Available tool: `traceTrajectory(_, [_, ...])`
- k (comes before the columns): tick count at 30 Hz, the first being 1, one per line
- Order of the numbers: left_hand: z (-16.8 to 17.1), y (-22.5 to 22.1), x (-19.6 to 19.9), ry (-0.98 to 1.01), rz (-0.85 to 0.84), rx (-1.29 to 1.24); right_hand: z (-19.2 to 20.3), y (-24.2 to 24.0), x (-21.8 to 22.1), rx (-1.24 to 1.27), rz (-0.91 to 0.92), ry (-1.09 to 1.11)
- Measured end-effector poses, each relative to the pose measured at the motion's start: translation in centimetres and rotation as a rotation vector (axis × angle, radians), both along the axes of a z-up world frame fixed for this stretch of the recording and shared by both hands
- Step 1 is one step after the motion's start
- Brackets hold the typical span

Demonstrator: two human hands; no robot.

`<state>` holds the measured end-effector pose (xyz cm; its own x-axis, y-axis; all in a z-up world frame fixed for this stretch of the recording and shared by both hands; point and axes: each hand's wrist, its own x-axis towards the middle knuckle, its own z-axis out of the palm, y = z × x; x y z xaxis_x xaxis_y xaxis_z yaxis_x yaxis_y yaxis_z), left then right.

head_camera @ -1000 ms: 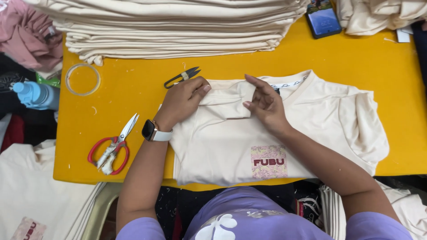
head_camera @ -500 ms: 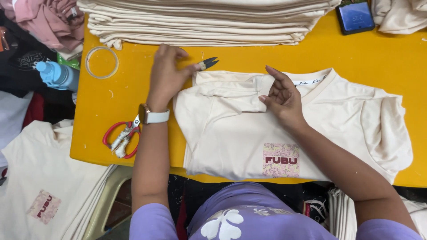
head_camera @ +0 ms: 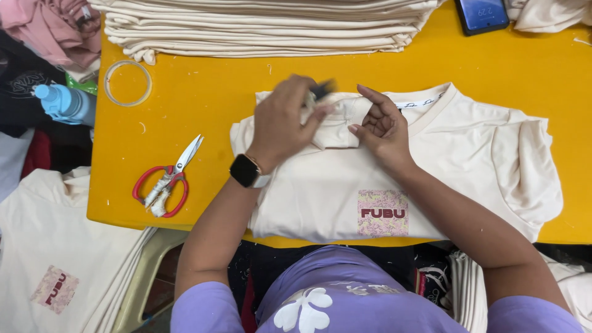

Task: Trimming excess threads from the necklines of t-shirts using thread snips in a garment factory.

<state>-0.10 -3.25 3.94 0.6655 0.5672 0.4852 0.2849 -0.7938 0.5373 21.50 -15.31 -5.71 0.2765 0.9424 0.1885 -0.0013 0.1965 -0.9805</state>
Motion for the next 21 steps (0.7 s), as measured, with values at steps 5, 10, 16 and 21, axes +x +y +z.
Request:
traceTrajectory(5, [-1.3,-0.5,1.1,0.133,-0.035,0.188,0.0,-0.1,0.4,0.019,0.032,-0.013])
traceTrajectory(10, [-1.1,-0.6,1.6,0.143,-0.05,0.219,-0.4,-0.2,0.5,0.027,0.035,0.012])
traceTrajectory(16, [-1.0,-0.6,2.0,0.157,-0.036,0.221,-0.7,-0.3,0.5,-0.002,0.048,0.0])
traceTrajectory(21, [-0.9,-0.1,1.5,0.119,-0.041,0.134,-0.5,-0.2,0.5,-0.006,0.041,0.0])
